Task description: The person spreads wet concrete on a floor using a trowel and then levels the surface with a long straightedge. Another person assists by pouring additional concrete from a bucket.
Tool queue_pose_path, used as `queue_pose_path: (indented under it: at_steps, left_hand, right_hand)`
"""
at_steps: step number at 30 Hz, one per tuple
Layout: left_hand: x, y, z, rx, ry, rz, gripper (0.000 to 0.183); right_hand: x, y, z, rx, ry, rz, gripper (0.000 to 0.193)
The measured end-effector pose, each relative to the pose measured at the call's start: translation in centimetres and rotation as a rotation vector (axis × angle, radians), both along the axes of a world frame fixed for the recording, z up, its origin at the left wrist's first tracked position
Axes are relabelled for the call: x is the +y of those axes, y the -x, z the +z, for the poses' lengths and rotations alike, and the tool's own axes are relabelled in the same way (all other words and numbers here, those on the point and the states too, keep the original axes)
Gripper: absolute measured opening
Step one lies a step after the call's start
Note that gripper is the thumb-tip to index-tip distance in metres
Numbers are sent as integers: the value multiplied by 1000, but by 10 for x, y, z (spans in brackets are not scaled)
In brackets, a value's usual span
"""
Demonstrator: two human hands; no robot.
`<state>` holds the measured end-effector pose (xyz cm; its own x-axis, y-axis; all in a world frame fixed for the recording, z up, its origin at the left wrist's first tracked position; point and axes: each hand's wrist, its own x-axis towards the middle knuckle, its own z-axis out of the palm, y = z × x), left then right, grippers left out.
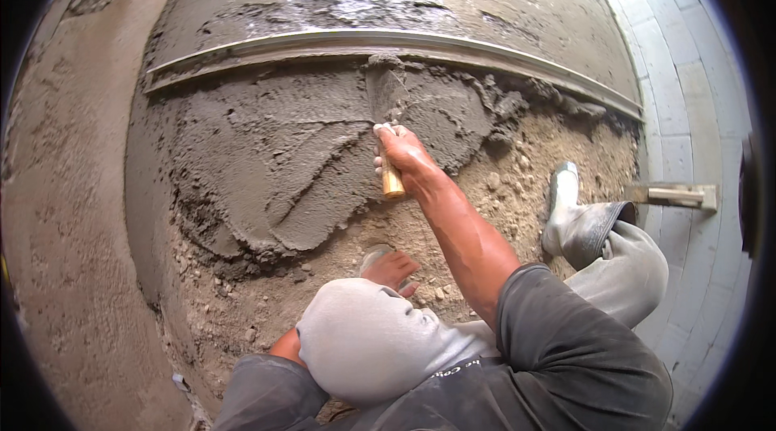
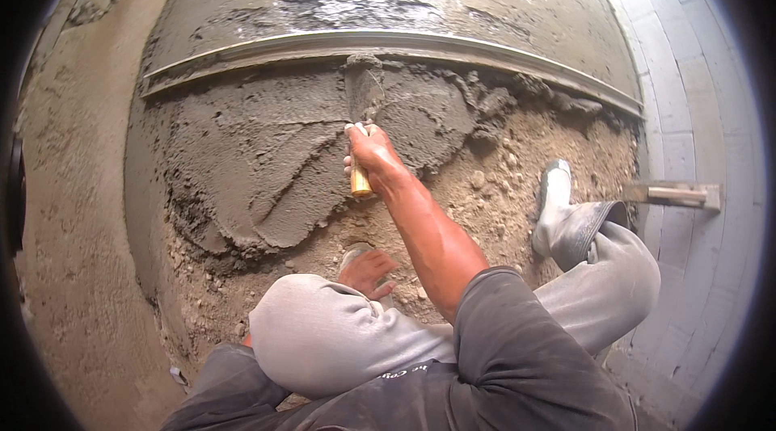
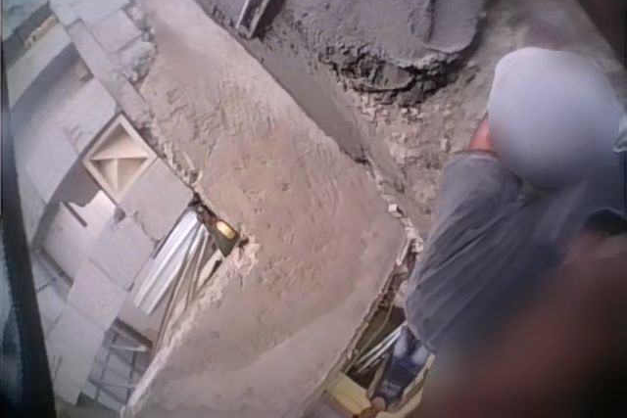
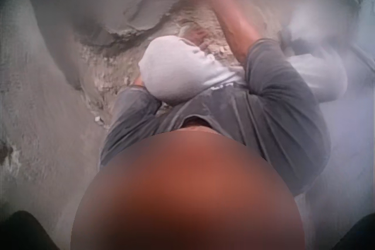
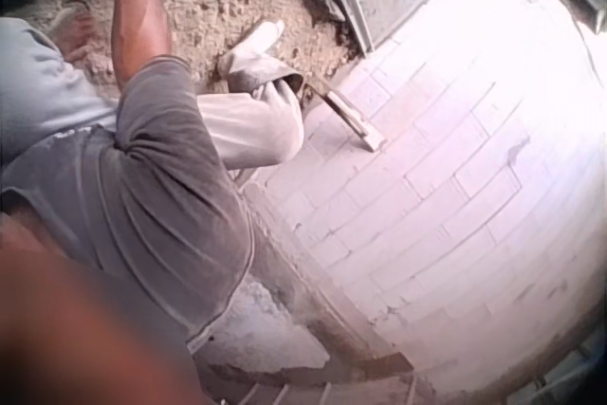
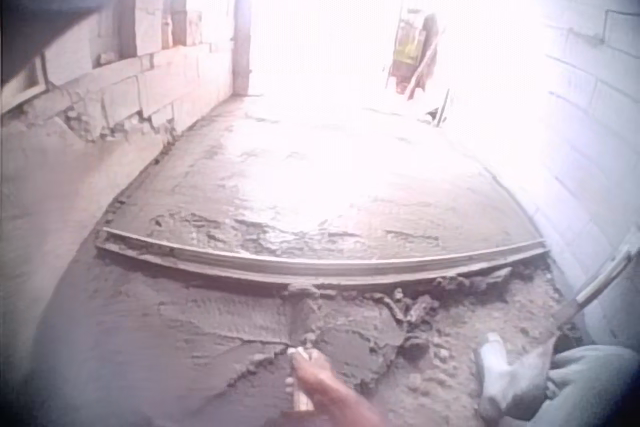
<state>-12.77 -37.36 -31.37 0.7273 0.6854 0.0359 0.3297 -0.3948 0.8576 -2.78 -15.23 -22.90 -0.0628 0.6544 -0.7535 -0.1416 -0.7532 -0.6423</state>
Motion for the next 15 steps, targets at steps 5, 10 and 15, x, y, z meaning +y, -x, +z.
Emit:
queue_pose_path:
  at_steps: [5,10,15]
  left_hand:
    - [3,-8,4,8,-18,-28,43]
    - [8,-8,12,57,-18,-91,43]
    - [8,-9,11,37,-34,-98,42]
  right_hand:
    - [-9,-73,0,7,-1,-111,25]
    - [-10,-137,-1,31,29,-285,25]
    - [-13,-186,-5,-49,-97,-302,29]
